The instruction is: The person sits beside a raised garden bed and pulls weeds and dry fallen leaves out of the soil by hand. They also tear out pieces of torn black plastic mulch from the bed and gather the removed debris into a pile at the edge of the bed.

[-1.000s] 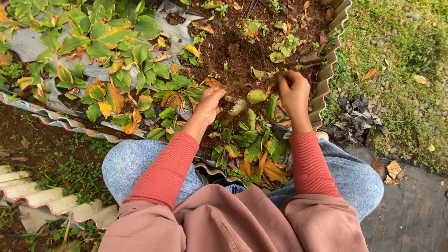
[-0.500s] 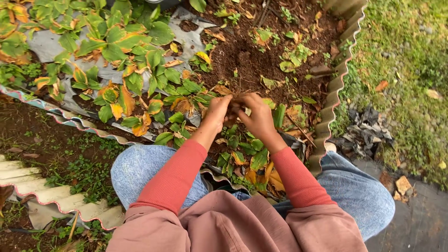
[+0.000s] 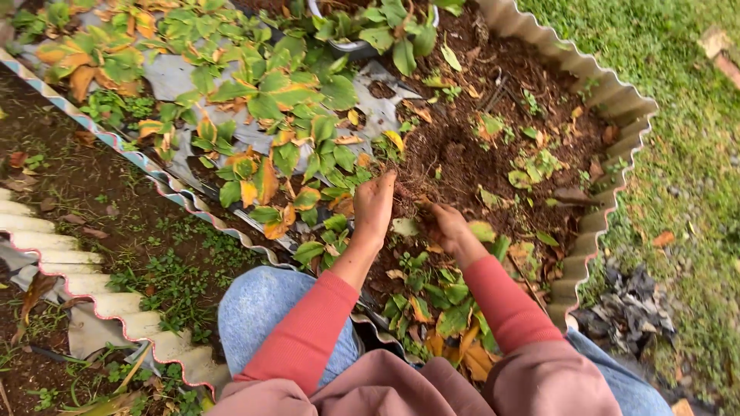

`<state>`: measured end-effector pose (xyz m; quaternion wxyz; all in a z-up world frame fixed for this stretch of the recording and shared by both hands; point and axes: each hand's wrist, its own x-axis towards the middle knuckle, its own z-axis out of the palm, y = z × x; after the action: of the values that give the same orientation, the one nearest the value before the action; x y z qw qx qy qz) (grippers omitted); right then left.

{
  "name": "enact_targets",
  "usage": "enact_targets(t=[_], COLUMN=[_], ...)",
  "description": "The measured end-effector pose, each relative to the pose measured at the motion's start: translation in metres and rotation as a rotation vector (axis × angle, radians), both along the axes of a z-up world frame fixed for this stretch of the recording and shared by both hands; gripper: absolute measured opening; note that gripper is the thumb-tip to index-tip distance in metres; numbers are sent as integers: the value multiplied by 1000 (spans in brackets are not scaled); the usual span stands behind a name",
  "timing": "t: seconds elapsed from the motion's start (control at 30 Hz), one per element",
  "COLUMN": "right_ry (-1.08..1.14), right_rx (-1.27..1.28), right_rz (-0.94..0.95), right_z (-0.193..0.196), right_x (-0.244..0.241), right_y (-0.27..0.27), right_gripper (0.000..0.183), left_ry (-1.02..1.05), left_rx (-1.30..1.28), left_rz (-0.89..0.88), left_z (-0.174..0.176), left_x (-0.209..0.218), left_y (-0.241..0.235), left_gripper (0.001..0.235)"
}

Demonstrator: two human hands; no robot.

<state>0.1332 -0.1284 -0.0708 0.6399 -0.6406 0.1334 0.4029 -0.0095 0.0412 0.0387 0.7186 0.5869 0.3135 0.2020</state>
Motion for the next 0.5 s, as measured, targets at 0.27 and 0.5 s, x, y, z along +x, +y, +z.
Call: enact_targets(t=[0.27, 0.5], right_ry=[-367, -427], right_rx=[14, -164], right_rz=[38, 593], right_z=[235, 181], right_x=[68, 9], right_y=[173, 121], right_gripper=[62, 58], left_ry=[-168, -163], left_rx=[-12, -169], left_rz=[92, 39], left_z=[29, 25], left_x=[5, 29], left_y=[21, 13], left_gripper=[48, 41])
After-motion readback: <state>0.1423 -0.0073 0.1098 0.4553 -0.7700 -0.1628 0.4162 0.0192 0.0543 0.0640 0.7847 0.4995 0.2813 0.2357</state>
